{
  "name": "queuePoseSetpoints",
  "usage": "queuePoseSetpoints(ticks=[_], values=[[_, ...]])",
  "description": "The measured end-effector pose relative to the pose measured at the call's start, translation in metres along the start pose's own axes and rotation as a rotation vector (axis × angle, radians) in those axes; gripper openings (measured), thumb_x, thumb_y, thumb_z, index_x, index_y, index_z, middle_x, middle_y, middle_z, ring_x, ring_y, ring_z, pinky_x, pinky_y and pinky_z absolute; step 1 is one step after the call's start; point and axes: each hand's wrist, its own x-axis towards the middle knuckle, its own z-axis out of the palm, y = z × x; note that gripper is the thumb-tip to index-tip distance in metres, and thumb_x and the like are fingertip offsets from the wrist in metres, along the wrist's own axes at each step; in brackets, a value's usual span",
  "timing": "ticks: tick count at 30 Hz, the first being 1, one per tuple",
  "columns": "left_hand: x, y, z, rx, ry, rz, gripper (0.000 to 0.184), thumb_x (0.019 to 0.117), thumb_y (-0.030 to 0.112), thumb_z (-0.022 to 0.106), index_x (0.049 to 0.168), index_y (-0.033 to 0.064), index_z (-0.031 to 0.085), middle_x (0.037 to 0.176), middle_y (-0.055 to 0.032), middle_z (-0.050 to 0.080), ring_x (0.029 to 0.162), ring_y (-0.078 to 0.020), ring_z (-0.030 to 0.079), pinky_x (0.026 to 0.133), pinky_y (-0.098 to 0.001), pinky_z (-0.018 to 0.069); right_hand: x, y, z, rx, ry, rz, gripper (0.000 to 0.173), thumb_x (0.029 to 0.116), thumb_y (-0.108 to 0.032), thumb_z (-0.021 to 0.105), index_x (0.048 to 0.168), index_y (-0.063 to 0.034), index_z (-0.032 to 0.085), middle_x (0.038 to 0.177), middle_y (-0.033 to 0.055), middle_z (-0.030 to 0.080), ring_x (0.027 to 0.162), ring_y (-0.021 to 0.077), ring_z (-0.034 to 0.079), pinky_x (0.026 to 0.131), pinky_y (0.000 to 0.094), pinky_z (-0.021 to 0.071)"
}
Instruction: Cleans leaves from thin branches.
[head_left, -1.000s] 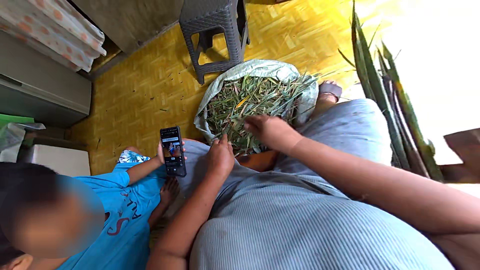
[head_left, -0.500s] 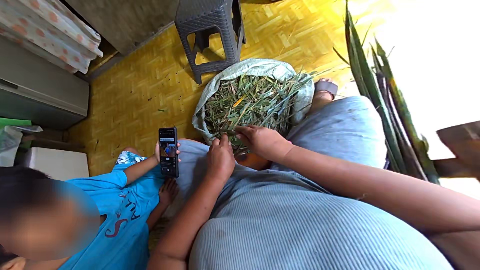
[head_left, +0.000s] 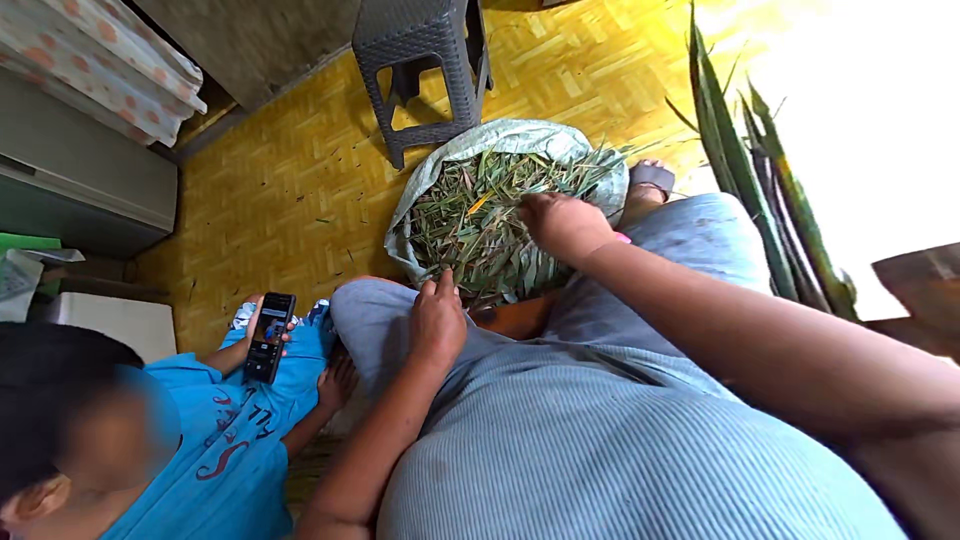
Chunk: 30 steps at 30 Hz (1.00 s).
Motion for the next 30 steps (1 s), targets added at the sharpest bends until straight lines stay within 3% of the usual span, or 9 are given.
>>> queuePoseSetpoints(ticks=[4,7,12,17,19,21,24,26,30], values=[[0.001,-0.004,-0.002,-0.077,-0.011,-0.002,0.043,0.1103,0.016,0.046,0.15,0.0012,0.051,0.127,-0.026,0.063,0.113,-0.0379,0.065,0.099,-0.0509,0.0532,-0.001,0.009,-0.004,0.243,0.048,0.007,0.043,0.112,-0.031,0.044,0.146,-0.0063,0.054,0.132,0.0301,0.062,0.121,0.0532,0.059,0.099,0.075,0.0417],[0.005,-0.002,-0.004,-0.151,-0.07,-0.04,0.043,0.1111,0.017,0.044,0.151,0.0009,0.049,0.134,-0.0262,0.061,0.12,-0.0376,0.063,0.103,-0.0511,0.0506,-0.021,0.0,0.01,0.36,-0.021,-0.083,0.042,0.1104,-0.029,0.049,0.146,-0.0078,0.055,0.129,0.0247,0.065,0.118,0.0451,0.063,0.101,0.0686,0.0445],[0.007,0.002,-0.007,-0.289,-0.111,-0.034,0.04,0.1114,0.015,0.043,0.147,-0.0023,0.053,0.131,-0.026,0.063,0.119,-0.035,0.063,0.105,-0.048,0.0491,-0.049,-0.011,0.038,0.22,-0.061,-0.326,0.039,0.1083,-0.026,0.054,0.142,-0.0068,0.059,0.13,0.0224,0.065,0.114,0.0433,0.066,0.096,0.0672,0.0491],[0.003,-0.002,-0.006,-0.336,-0.134,-0.024,0.039,0.1107,0.014,0.045,0.144,-0.0038,0.056,0.126,-0.0252,0.066,0.115,-0.0328,0.065,0.104,-0.0463,0.0495,-0.02,0.004,0.012,0.351,0.048,-0.06,0.042,0.111,-0.027,0.047,0.147,-0.0043,0.052,0.127,0.0289,0.064,0.116,0.0501,0.062,0.098,0.0712,0.0437],[0.003,-0.003,-0.006,-0.35,-0.128,-0.03,0.038,0.1106,0.013,0.044,0.143,-0.0041,0.056,0.124,-0.0245,0.067,0.113,-0.0318,0.065,0.103,-0.0455,0.0497,-0.016,0.006,0.004,0.508,0.071,0.019,0.047,0.1105,-0.028,0.049,0.15,-0.0033,0.047,0.124,0.029,0.065,0.112,0.0453,0.064,0.099,0.0651,0.0463],[0.004,-0.003,-0.006,-0.374,-0.144,-0.045,0.038,0.1107,0.013,0.044,0.143,-0.0044,0.056,0.123,-0.0245,0.067,0.112,-0.0313,0.066,0.103,-0.0455,0.0495,-0.026,-0.005,0.006,0.726,-0.028,0.051,0.049,0.1101,-0.027,0.05,0.153,-0.0049,0.042,0.116,0.021,0.067,0.096,0.0283,0.066,0.086,0.0463,0.0531],[0.007,-0.002,-0.004,-0.429,-0.187,-0.055,0.04,0.1114,0.015,0.044,0.145,-0.0041,0.054,0.114,-0.0233,0.07,0.103,-0.0299,0.068,0.098,-0.0457,0.052,-0.046,-0.021,0.023,1.041,-0.245,0.128,0.036,0.1096,-0.023,0.05,0.142,-0.0086,0.054,0.083,0.0042,0.066,0.056,0.0055,0.052,0.052,0.0207,0.0428],[0.006,-0.001,-0.004,-0.461,-0.21,-0.054,0.039,0.1112,0.015,0.045,0.145,-0.0025,0.054,0.1,-0.0183,0.069,0.088,-0.0244,0.066,0.087,-0.0413,0.0541,-0.048,-0.023,0.027,1.174,-0.336,0.147,0.029,0.1102,-0.022,0.047,0.131,-0.0066,0.06,0.074,0.0021,0.066,0.048,0.0028,0.048,0.044,0.0161,0.0381],[0.005,-0.009,-0.01,-0.527,-0.332,-0.101,0.035,0.1115,0.019,0.046,0.138,-0.0009,0.058,0.084,-0.0063,0.064,0.065,-0.0093,0.055,0.064,-0.0256,0.0482,-0.034,-0.015,0.013,1.249,-0.311,0.137,0.032,0.1115,-0.023,0.043,0.136,-0.0077,0.058,0.081,0.0022,0.066,0.054,0.0043,0.052,0.048,0.0176,0.0414]])
